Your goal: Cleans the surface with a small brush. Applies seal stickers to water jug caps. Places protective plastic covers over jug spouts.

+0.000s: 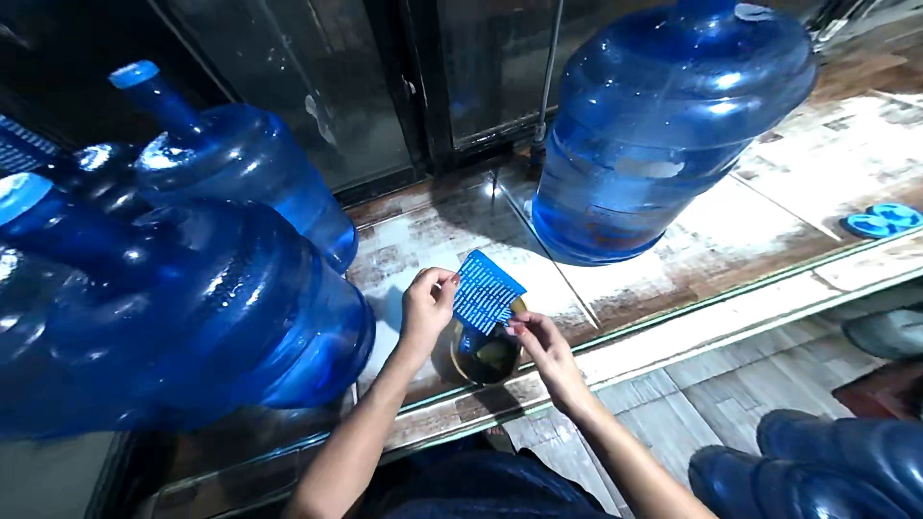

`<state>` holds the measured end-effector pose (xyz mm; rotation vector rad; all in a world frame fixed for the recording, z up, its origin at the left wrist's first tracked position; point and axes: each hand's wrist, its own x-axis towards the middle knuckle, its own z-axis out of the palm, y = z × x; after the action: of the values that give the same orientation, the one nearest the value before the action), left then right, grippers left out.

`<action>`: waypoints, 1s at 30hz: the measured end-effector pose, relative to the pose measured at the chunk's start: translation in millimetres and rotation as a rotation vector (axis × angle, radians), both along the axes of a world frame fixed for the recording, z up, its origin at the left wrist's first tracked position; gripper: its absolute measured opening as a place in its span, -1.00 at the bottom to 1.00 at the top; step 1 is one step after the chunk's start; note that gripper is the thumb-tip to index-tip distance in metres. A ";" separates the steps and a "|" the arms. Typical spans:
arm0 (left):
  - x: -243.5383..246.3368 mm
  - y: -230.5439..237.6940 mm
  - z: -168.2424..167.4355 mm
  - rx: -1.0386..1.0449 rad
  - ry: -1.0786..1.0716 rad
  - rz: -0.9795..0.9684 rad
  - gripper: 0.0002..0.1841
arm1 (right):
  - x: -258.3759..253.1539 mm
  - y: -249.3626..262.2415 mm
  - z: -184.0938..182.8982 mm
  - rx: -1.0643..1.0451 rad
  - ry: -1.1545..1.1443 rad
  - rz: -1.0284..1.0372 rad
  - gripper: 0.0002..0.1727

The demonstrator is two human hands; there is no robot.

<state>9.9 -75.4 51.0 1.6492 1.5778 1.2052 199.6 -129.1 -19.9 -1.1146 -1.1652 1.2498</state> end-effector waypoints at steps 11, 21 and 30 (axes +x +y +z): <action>-52.2 -44.3 25.3 0.064 -0.326 -0.010 -0.76 | -56.2 16.5 60.6 0.116 0.270 0.045 -0.87; -112.9 -108.2 54.2 -0.158 -0.688 -0.427 -0.71 | -97.7 13.9 93.6 0.650 -0.057 0.472 -0.70; -166.7 -133.8 100.1 0.228 0.008 -0.361 -0.76 | -160.7 5.6 120.3 0.865 -0.031 0.507 -0.69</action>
<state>-156.8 -209.2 151.1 1.9811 1.1114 1.2158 38.9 -123.5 100.4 -0.1935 -1.8337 0.9035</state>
